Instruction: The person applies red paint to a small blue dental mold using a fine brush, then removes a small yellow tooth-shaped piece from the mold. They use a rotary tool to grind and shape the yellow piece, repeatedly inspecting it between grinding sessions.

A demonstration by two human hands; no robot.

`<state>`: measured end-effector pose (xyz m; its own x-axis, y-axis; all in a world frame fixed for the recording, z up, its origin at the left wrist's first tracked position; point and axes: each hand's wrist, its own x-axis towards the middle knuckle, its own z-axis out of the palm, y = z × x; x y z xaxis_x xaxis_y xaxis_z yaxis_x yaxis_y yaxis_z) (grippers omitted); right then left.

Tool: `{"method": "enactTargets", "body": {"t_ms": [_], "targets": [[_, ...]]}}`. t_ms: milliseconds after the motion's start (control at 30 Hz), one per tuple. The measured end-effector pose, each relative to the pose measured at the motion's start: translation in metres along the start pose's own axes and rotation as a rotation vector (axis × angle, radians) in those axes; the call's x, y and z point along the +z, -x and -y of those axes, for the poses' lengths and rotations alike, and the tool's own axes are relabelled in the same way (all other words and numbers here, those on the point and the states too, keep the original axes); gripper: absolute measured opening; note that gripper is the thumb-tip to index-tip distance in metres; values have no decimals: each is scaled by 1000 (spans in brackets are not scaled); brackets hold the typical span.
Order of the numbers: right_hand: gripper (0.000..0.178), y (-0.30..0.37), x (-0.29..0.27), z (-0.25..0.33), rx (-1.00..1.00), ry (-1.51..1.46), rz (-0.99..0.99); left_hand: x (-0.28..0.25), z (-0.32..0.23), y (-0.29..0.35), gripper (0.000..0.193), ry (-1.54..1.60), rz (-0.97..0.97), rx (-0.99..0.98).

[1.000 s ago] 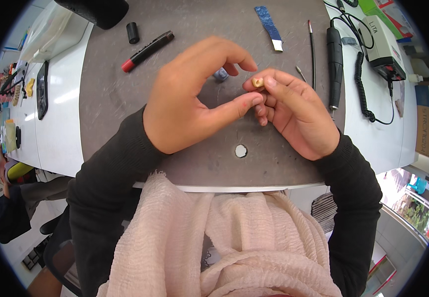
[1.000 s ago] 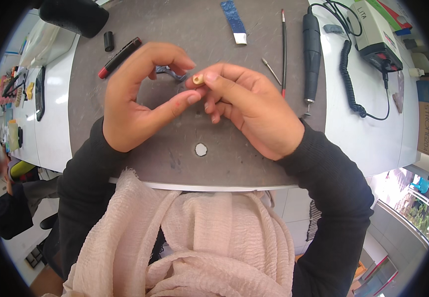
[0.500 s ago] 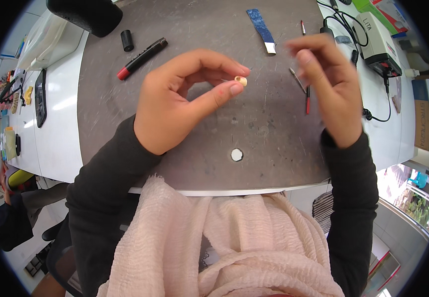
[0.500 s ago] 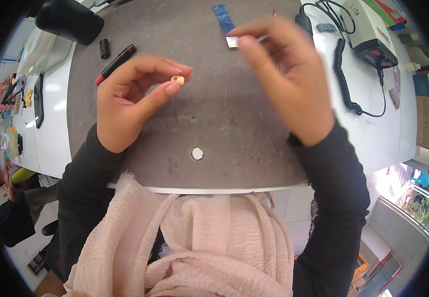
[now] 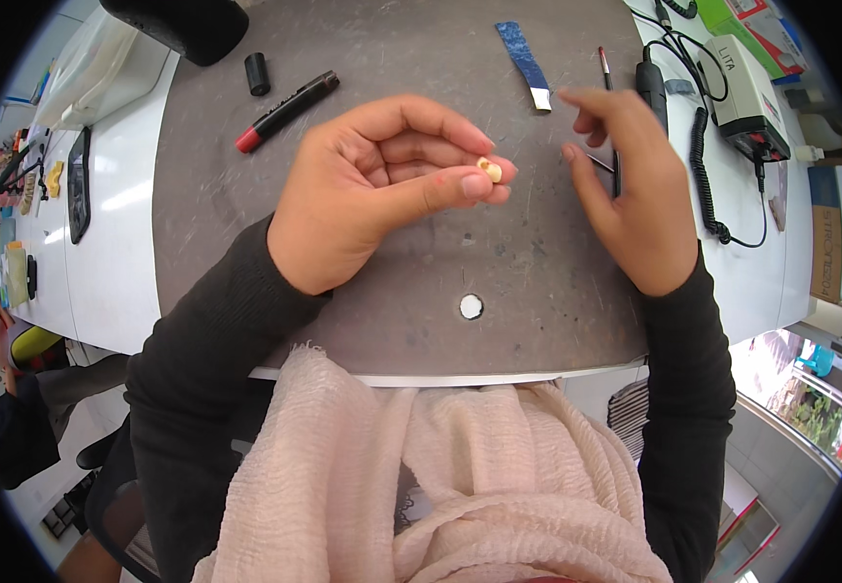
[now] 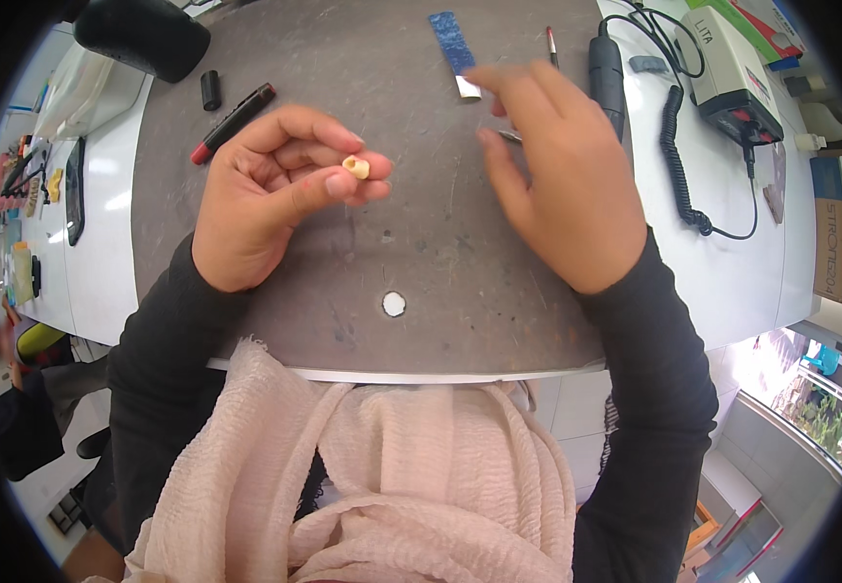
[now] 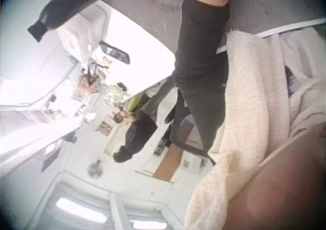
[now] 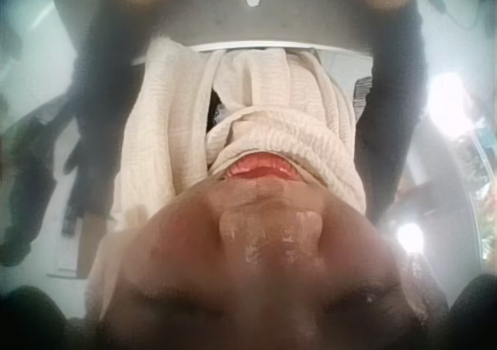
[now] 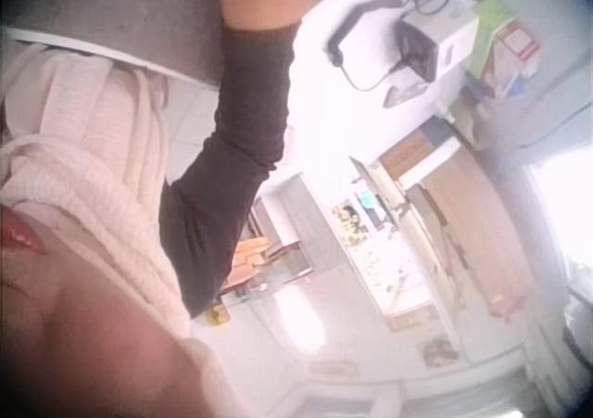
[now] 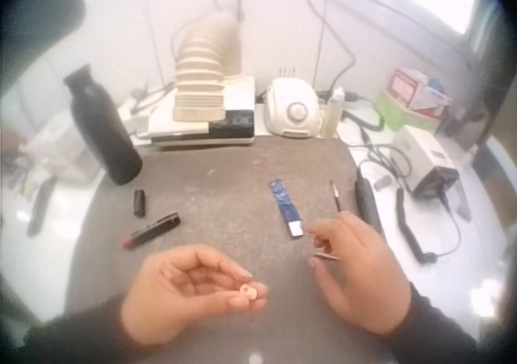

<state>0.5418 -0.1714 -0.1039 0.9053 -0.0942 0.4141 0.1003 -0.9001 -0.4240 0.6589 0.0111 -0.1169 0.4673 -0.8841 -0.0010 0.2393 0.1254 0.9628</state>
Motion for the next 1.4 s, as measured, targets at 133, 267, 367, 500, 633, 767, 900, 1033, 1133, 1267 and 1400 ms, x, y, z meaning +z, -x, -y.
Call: {"method": "enactTargets", "body": {"t_ms": [133, 267, 367, 500, 633, 767, 900, 1033, 1133, 1267, 1400], "targets": [[44, 9, 7, 15, -149, -838, -138, 1, 3, 1, 15, 18, 29, 14], [62, 15, 4, 15, -224, -1234, -28, 0, 6, 1, 16, -46, 69, 73], [65, 14, -2, 15, -241, -1186, -1, 2, 3, 2, 16, -65, 93, 34], [74, 13, -3, 16, -271, -1192, 56, 2, 5, 3, 16, -154, 94, 95], [69, 13, -5, 29, -147, -1364, -94, 3, 4, 2, 17, -227, 98, 163], [70, 13, -4, 36, -55, -1451, -172, 2, 6, 0, 19, -345, 133, 272], [75, 16, -4, 31, -36, -1459, -120, -1, 4, -1, 20, -493, 152, 324], [79, 19, -2, 24, -41, -1422, -41, 0, 4, -1, 18, -509, 125, 327], [74, 18, -6, 15, -86, -1118, -11, 5, 5, 0, 17, -299, 52, 185], [40, 13, -4, 9, -159, -455, -27, 3, 5, 1, 16, -83, 61, 51], [27, 10, 0, 18, -203, -236, -55, 4, 3, 2, 16, -23, 83, -16]]}}
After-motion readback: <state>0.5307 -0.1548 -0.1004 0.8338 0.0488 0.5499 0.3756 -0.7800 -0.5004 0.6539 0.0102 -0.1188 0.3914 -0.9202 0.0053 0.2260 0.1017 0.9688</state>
